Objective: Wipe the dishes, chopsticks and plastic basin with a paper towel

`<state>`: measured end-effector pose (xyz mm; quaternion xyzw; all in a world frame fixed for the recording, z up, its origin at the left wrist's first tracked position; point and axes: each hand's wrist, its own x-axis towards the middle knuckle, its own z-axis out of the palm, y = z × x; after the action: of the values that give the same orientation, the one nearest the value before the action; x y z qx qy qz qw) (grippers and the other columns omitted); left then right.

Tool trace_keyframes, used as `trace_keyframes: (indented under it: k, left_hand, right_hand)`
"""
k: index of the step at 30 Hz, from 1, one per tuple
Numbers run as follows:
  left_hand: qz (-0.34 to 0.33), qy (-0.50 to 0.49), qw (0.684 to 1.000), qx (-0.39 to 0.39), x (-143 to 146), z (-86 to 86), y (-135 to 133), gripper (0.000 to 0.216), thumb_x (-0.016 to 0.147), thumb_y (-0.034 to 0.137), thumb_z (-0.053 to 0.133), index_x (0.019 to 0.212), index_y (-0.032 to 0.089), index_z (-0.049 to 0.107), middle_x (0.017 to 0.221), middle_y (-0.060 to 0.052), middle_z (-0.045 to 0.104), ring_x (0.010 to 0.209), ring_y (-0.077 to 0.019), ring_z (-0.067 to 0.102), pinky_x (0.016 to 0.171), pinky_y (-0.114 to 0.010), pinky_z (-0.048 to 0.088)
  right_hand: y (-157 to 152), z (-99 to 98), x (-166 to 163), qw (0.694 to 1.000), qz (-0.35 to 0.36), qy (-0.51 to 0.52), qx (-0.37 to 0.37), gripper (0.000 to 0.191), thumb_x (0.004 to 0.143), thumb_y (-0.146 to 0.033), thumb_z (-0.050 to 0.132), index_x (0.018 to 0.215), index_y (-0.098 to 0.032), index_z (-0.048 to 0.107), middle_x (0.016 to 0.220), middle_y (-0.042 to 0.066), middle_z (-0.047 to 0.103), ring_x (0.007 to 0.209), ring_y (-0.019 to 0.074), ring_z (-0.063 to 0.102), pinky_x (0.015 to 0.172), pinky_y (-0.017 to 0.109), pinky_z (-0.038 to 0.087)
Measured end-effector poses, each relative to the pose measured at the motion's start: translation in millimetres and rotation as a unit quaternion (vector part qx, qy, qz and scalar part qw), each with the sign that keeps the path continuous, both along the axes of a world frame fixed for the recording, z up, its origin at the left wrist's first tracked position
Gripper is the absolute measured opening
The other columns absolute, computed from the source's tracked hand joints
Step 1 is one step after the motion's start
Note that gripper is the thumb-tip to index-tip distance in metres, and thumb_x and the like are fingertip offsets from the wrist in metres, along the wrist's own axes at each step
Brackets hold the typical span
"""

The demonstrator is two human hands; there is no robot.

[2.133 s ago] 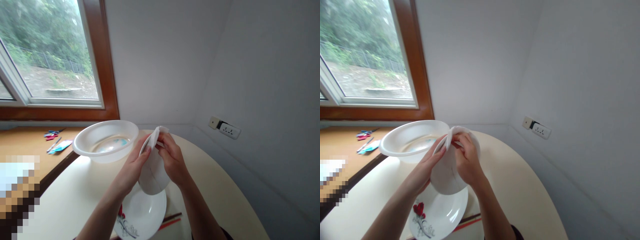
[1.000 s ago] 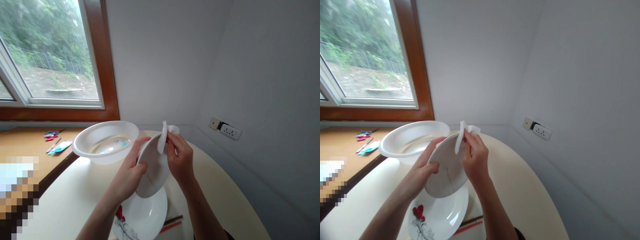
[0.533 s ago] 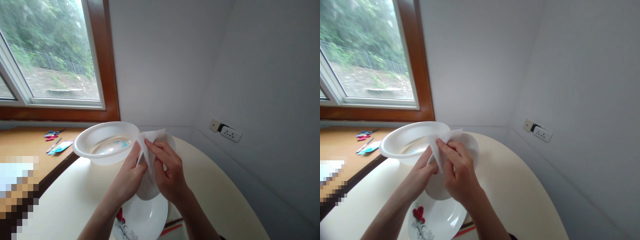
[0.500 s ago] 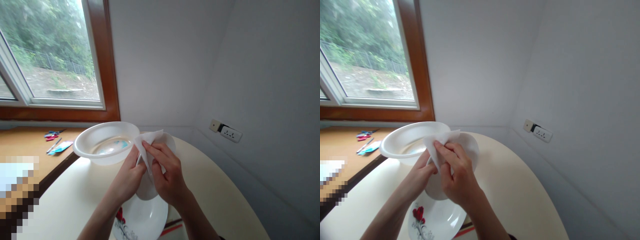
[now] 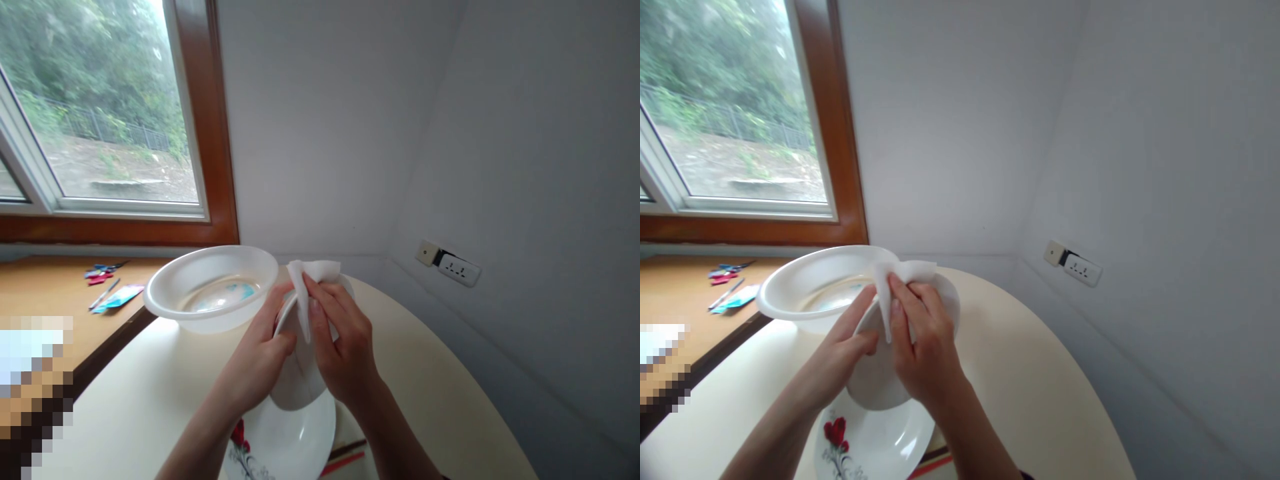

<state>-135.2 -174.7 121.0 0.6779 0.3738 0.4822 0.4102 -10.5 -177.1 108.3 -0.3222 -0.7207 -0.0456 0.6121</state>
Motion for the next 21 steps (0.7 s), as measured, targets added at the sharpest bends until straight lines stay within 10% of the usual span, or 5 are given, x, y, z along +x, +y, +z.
trace_keyframes:
  k: [11,21]
  left_hand:
    - [-0.025,0.005,0.998,-0.064,-1.0,4.5,-3.4,0.060,0.056,0.013,0.039,0.115,0.023,0.044,0.094,-0.001,0.060,0.081,-0.0198,0.054,0.063,-0.027,0.042]
    - [-0.057,0.000,0.997,-0.058,-3.4,5.3,-4.6,0.062,0.055,0.013,0.040,0.116,0.024,0.045,0.098,-0.002,0.060,0.096,-0.0239,0.052,0.072,-0.031,0.043]
  right_hand:
    - [9.9,0.6,15.7,0.990,-0.137,0.026,-0.003,0.028,0.088,-0.026,0.041,0.107,-0.013,0.058,0.101,0.014,0.053,0.096,0.0221,0.054,0.083,0.040,0.045]
    - [3.6,5.6,13.0,0.993,-0.096,-0.005,-0.073,0.027,0.081,-0.039,0.052,0.098,-0.018,0.049,0.104,0.012,0.058,0.100,0.0248,0.053,0.089,0.046,0.039]
